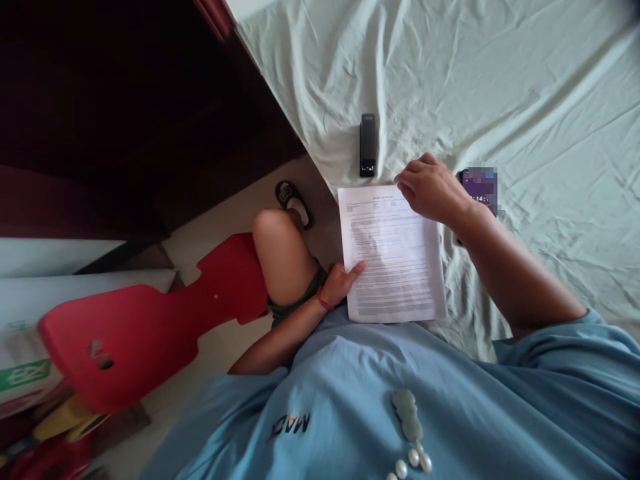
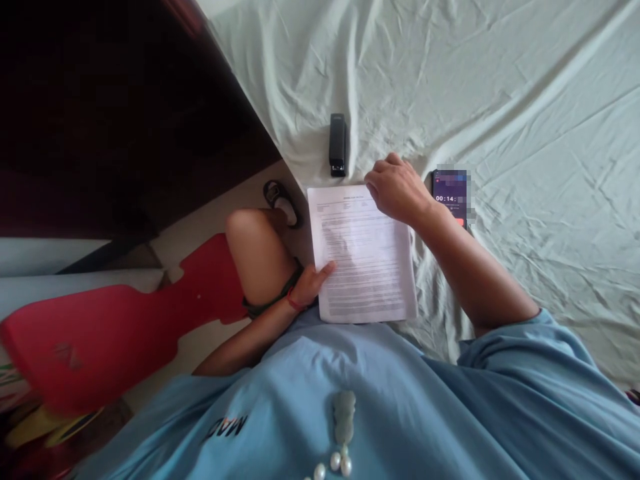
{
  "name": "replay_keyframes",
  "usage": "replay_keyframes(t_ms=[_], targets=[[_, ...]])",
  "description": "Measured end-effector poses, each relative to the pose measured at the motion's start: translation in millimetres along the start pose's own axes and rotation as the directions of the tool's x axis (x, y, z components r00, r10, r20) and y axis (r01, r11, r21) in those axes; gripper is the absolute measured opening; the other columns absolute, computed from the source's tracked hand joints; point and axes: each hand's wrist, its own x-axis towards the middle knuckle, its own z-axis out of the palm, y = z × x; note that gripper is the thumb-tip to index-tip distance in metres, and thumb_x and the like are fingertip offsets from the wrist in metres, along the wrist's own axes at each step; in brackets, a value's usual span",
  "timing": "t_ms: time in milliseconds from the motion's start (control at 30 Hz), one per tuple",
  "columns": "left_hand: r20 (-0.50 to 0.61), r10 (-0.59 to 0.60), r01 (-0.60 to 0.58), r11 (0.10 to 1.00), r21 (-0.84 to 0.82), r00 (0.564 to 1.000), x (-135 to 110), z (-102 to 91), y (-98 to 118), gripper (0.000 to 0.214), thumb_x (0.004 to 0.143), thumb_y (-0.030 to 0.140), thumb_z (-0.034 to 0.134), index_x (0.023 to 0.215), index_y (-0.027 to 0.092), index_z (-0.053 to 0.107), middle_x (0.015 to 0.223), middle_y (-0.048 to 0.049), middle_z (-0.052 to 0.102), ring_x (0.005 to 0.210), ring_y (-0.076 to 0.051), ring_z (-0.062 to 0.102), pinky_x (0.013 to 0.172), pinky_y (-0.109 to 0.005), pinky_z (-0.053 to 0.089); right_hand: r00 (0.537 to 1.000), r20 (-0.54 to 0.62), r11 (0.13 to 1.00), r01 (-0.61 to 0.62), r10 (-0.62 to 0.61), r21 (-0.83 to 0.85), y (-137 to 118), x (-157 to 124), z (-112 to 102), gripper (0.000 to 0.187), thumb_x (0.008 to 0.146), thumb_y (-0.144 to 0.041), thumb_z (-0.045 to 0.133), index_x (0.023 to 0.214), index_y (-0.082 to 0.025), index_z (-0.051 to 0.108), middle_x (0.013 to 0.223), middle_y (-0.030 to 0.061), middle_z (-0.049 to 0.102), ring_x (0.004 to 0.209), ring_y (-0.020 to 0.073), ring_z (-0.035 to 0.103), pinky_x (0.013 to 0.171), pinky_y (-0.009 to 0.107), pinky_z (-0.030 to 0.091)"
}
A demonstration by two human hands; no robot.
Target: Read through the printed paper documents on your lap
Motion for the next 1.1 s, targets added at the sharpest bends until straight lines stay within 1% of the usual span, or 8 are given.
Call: replay_keyframes(t_ms=[100, 167, 233, 333, 500, 700, 867, 1100], targets=[[-0.01, -0.016, 0.016, 0.998, -0.064, 1.0, 2, 0.6, 3, 0.079, 0.073, 0.084, 0.082, 0.102, 0.011, 0.085, 0.105, -0.0162, 0.086, 0.103, -0.037, 0.08, 0.099, -0.049, 0.062, 0.999, 0.037, 1.0, -0.002, 0.003, -0.013, -6, 0, -4, 0.039, 0.109, -0.027, 0.04, 0.108, -0.022, 0.079, 0.106, 0.0129, 0.072, 0.11, 0.0327, 0.057, 0.099, 0.051, 0.045], [-0.019, -0.022, 0.02, 0.992, -0.125, 1.0, 3, 1.2, 4, 0.079, 0.072, 0.082, 0.084, 0.104, 0.01, 0.084, 0.105, -0.0161, 0.085, 0.102, -0.036, 0.081, 0.098, -0.049, 0.062, 0.998, 0.07, 1.0, 0.002, -0.001, -0.015, -10, 0, -6, 0.04, 0.108, -0.025, 0.039, 0.107, -0.021, 0.079, 0.106, 0.0137, 0.072, 0.107, 0.0321, 0.057, 0.098, 0.051, 0.044], [-0.029, -0.018, 0.013, 0.987, -0.162, 0.999, 4, 2.1, 5, 0.079, 0.073, 0.081, 0.084, 0.106, 0.01, 0.084, 0.106, -0.016, 0.085, 0.104, -0.036, 0.081, 0.099, -0.048, 0.062, 0.998, 0.07, 1.0, -0.008, 0.009, -0.019, -14, 1, -5, 0.041, 0.108, -0.025, 0.039, 0.108, -0.021, 0.08, 0.105, 0.0137, 0.071, 0.106, 0.0319, 0.056, 0.097, 0.05, 0.044], [-0.023, -0.031, 0.027, 0.986, -0.164, 0.999, 5, 3.7, 6, 0.08, 0.072, 0.083, 0.083, 0.104, 0.01, 0.084, 0.105, -0.0168, 0.085, 0.106, -0.037, 0.08, 0.099, -0.048, 0.061, 0.998, 0.051, 0.999, -0.018, 0.02, -0.03, -16, 2, -2, 0.039, 0.107, -0.025, 0.041, 0.111, -0.021, 0.08, 0.108, 0.0132, 0.07, 0.107, 0.0318, 0.055, 0.096, 0.048, 0.043], [-0.039, -0.039, 0.032, 0.986, -0.164, 0.998, 7, 4.8, 5, 0.079, 0.073, 0.084, 0.083, 0.103, 0.011, 0.084, 0.103, -0.016, 0.085, 0.11, -0.036, 0.08, 0.103, -0.048, 0.059, 0.999, 0.042, 0.999, -0.032, 0.033, -0.023, -18, 3, 0, 0.039, 0.106, -0.024, 0.042, 0.108, -0.022, 0.081, 0.109, 0.0136, 0.07, 0.106, 0.0319, 0.054, 0.093, 0.048, 0.043], [-0.025, -0.047, 0.041, 0.978, -0.205, 0.999, 9, 5.0, 6, 0.077, 0.072, 0.086, 0.082, 0.095, 0.012, 0.085, 0.096, -0.015, 0.085, 0.115, -0.037, 0.079, 0.104, -0.049, 0.06, 0.997, 0.065, 0.999, -0.039, 0.038, 0.011, -26, 1, -2, 0.039, 0.106, -0.022, 0.045, 0.124, -0.021, 0.08, 0.125, 0.016, 0.072, 0.111, 0.0326, 0.057, 0.095, 0.05, 0.046], [-0.003, -0.06, 0.058, 0.968, -0.242, 0.998, 9, 6.0, 8, 0.08, 0.07, 0.087, 0.082, 0.098, 0.012, 0.085, 0.1, -0.0156, 0.086, 0.117, -0.038, 0.079, 0.107, -0.049, 0.06, 1.0, 0.001, 0.999, -0.025, 0.025, 0.041, -32, -4, 5, 0.043, 0.106, -0.023, 0.048, 0.142, -0.023, 0.071, 0.145, 0.0153, 0.069, 0.13, 0.0376, 0.054, 0.102, 0.056, 0.046], [0.012, -0.062, 0.063, 0.959, -0.275, 0.998, 9, 6.5, 8, 0.077, 0.068, 0.084, 0.086, 0.097, 0.012, 0.084, 0.098, -0.0155, 0.086, 0.117, -0.037, 0.079, 0.107, -0.05, 0.06, 1.0, 0.001, 0.998, -0.028, 0.028, 0.06, -36, -1, 11, 0.045, 0.105, -0.02, 0.05, 0.146, -0.021, 0.069, 0.149, 0.0163, 0.069, 0.137, 0.0405, 0.056, 0.107, 0.063, 0.05]])
